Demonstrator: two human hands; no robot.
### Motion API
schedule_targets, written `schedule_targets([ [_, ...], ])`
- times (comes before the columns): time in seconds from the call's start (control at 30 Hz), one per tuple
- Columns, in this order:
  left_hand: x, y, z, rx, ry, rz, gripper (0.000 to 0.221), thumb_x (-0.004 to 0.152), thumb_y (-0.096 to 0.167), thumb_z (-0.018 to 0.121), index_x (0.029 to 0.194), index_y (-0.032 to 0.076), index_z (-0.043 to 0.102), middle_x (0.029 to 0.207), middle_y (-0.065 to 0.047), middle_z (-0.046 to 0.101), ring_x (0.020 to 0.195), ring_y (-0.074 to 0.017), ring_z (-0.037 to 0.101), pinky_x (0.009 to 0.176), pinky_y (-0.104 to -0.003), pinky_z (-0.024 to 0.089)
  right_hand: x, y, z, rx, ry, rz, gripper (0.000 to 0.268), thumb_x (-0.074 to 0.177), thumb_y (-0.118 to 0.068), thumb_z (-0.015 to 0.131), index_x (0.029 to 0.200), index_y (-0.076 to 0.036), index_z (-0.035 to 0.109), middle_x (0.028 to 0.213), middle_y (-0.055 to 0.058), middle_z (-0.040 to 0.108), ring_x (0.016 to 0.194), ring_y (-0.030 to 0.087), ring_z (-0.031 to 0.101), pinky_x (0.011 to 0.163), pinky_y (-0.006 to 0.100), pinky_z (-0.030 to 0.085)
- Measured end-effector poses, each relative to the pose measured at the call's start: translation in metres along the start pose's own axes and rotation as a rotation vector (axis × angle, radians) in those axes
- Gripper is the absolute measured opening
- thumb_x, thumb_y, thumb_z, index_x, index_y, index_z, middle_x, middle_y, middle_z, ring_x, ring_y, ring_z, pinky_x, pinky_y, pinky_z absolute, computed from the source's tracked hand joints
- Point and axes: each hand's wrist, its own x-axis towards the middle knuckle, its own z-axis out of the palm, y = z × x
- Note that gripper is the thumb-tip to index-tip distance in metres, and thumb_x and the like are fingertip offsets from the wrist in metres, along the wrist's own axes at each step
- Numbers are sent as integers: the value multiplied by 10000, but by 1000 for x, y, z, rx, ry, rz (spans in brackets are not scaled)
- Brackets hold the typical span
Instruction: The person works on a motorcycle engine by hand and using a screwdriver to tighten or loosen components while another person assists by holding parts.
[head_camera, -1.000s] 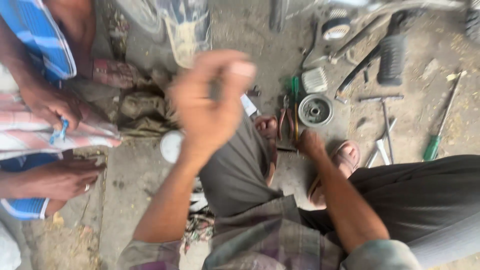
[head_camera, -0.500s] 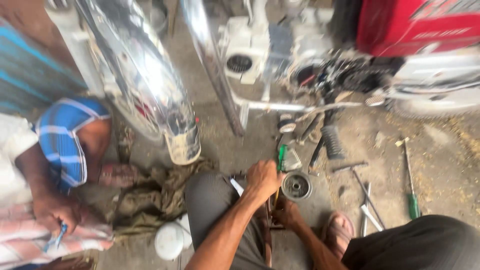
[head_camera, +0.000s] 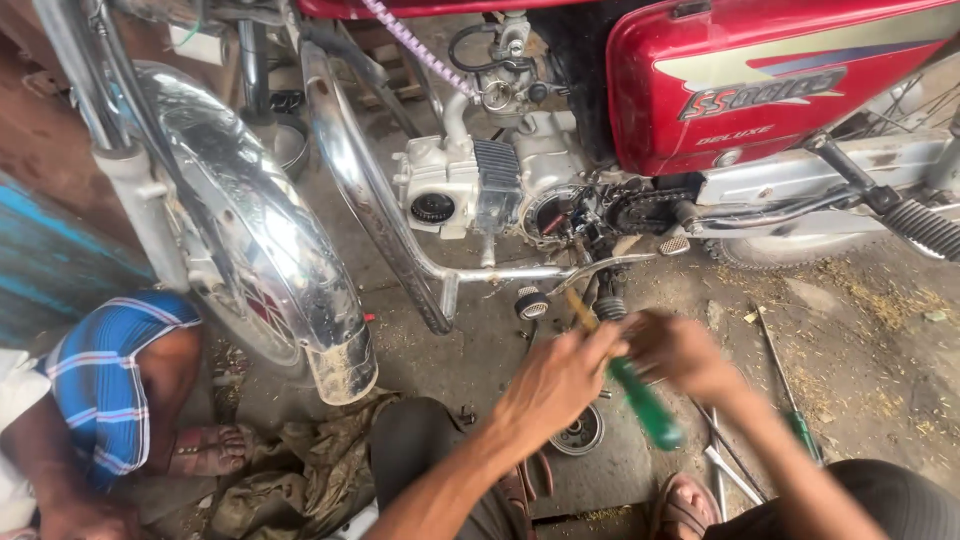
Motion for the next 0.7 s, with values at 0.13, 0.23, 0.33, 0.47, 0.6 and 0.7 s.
schedule_targets([
  [0.13,52,-20,8,295,23,144,262,1045,13,574,1307,0,565,861,-182,689,611,-257,669,424,-366,548,-54,-91,-23,390,-133,637,898,900,-732,244,1207,-9,679,849,172,803,695,269,774,579,404,636],
  [0.23,66,-41,39,177,99,166,436,931,-44,593,1363,10,562,1031,-209,714,735,-275,714,547,-359,601,-74,-75,21,511,-61,539,496,970,-442,594,1369,-150,633,791,153,766,646,302,729,568,420,640],
  [0.33,62,-47,69,-106,248,158,518,920,-64,576,1426,46,549,1135,-213,737,896,-297,733,737,-384,624,-65,-41,64,127,403,497,370,939,-261,665,1181,19,646,746,150,680,640,256,603,550,402,480],
  [0.47,75,-45,79,-623,242,-84,542,1089,-2,428,1609,59,290,1294,-222,713,1054,-273,748,881,-349,610,-72,-44,68,-137,577,416,485,859,-182,651,1339,-110,658,769,132,725,640,212,703,595,362,538],
  [0.6,81,-49,79,-1202,192,-293,813,1018,11,496,1641,165,-4,1330,-277,606,1028,-314,718,884,-380,632,-67,-62,78,-303,692,350,546,902,-263,667,1432,-149,606,797,159,730,648,240,704,622,386,542],
  [0.7,81,-55,84,-1391,165,-246,879,998,-11,535,1661,146,-21,1373,-294,575,1032,-322,708,888,-401,633,-64,-62,83,-419,783,196,471,949,-256,676,1397,-114,637,928,178,724,738,256,706,655,392,551],
])
